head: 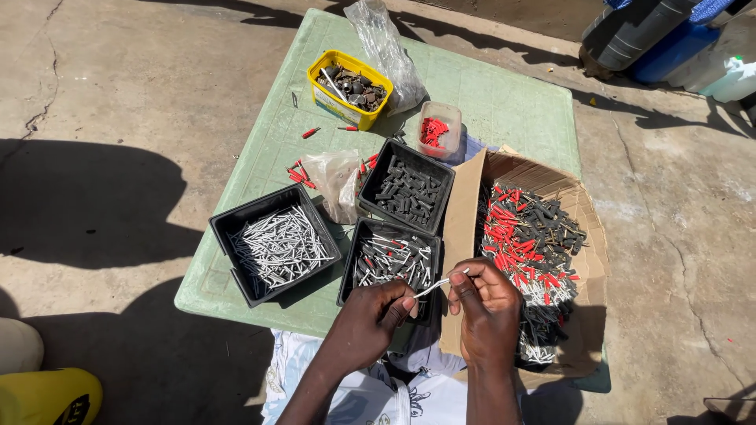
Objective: Assembling plastic cable clips by inserting metal nails into them manually
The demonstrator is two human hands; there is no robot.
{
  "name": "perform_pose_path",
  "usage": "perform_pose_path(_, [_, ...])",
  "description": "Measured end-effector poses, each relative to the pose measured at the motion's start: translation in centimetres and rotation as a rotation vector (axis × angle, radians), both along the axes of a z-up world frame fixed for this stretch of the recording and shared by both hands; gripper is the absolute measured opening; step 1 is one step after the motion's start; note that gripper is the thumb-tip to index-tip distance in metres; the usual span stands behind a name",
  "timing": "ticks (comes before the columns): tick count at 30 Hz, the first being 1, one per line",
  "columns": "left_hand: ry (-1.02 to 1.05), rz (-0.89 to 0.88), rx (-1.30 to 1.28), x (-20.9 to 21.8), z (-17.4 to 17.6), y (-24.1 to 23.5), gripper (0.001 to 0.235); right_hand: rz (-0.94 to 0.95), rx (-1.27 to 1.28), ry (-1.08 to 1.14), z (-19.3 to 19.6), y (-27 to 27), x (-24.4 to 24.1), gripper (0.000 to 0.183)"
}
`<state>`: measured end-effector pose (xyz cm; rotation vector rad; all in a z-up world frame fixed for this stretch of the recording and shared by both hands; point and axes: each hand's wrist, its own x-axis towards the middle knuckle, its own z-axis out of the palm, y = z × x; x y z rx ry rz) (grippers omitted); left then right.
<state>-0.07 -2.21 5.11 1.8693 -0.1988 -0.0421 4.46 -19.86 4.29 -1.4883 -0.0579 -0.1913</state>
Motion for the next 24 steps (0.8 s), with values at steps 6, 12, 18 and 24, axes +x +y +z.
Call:
perform_pose_path(6, [0.107, -0.014, 0.058, -0.2, 0.6, 0.4, 0.033, -0.085, 0.2, 0.009, -1.1, -2.0, 0.5, 0.025])
perform_pose_path(12, [0.309, 0.102, -0.017, -1.6, -3.3, 4.1, 0.035, -0.302, 0.08, -0.092, 1.6, -7.8, 1.9, 0.039])
perform_pose_path(18, [0.376, 0.161, -0.48, -2.2, -6.6, 1.0, 0.028, -0.114, 0.129, 0.052, -0.5, -2.6, 0.8, 0.017])
perform_pose_path(24, [0.448, 0.166, -0.623, -1.9, -7.9, 0.0, 0.024, 0.176, 0.188, 0.123, 2.8, 8.0, 0.7, 0.027])
